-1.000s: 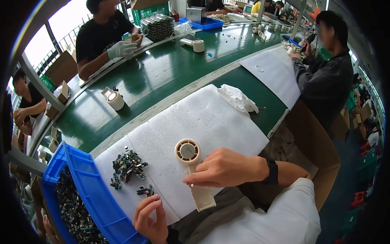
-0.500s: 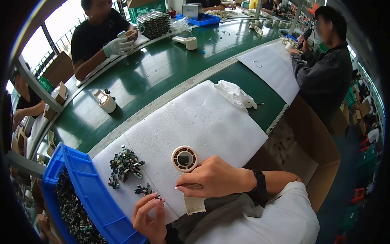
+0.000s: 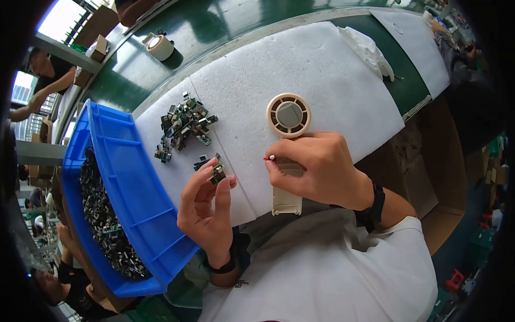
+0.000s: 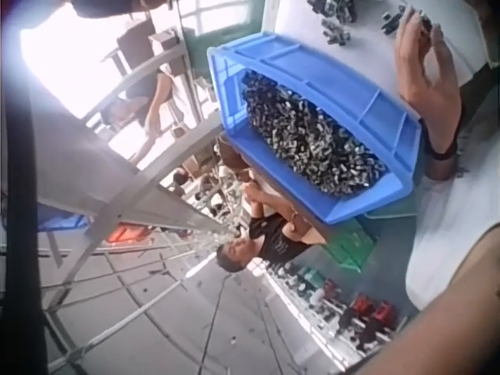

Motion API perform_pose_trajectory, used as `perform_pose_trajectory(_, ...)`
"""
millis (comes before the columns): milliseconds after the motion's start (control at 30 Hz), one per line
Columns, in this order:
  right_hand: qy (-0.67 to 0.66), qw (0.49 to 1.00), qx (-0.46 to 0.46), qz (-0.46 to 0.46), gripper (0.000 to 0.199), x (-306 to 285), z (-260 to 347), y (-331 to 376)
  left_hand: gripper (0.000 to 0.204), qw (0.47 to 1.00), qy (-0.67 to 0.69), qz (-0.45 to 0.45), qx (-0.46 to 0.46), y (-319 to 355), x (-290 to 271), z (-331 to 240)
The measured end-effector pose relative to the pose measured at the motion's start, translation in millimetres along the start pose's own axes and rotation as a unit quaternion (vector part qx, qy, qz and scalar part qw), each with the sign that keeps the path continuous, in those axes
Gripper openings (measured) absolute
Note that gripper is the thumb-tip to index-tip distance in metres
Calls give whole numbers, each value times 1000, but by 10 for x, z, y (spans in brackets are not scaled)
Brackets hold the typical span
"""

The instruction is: The person connects a circuit board to the wires of a handheld fan by hand, then sets the fan aside. They then grab a handful of circuit boards from a blue bin and repeat the assembly process with another fan.

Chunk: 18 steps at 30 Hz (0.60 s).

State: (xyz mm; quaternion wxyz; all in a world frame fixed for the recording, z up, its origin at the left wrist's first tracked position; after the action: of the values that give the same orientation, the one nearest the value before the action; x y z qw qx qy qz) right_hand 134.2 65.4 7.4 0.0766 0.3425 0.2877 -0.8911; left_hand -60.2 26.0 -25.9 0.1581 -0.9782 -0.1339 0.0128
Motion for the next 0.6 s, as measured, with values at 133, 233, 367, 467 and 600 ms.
perform_pose_trajectory(133,11,1000,-11,-4,12,33,13,44,31,999,3,35,-13,82,43,39)
perform_pose_trajectory(233,15,1000,-19,-5,13,43,31,74,30,997,-13,69,-8,108,164,32)
perform_pose_trajectory(367,9,1000,-22,7,13,57,22,83,28,993,-52,107,15,66,267,23)
perform_pose_trajectory(467,-5,999,-31,-2,16,109,-24,122,27,990,-68,124,27,41,281,49)
perform_pose_trajectory(600,-10,996,-90,-15,18,104,-60,152,28,988,-62,133,34,29,334,112)
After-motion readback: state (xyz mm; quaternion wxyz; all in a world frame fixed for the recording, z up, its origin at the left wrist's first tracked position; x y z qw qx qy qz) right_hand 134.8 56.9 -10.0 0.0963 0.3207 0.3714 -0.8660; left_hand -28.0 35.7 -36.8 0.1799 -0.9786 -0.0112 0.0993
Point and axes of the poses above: each hand's wrist, its own y-axis away from the middle knuckle, its own x-axis out of the palm, z = x × y, the point moved 7 cm from there along -y, towards the middle knuckle, and after that the axes turned 1 degree about -x, right-handed, at the moved point
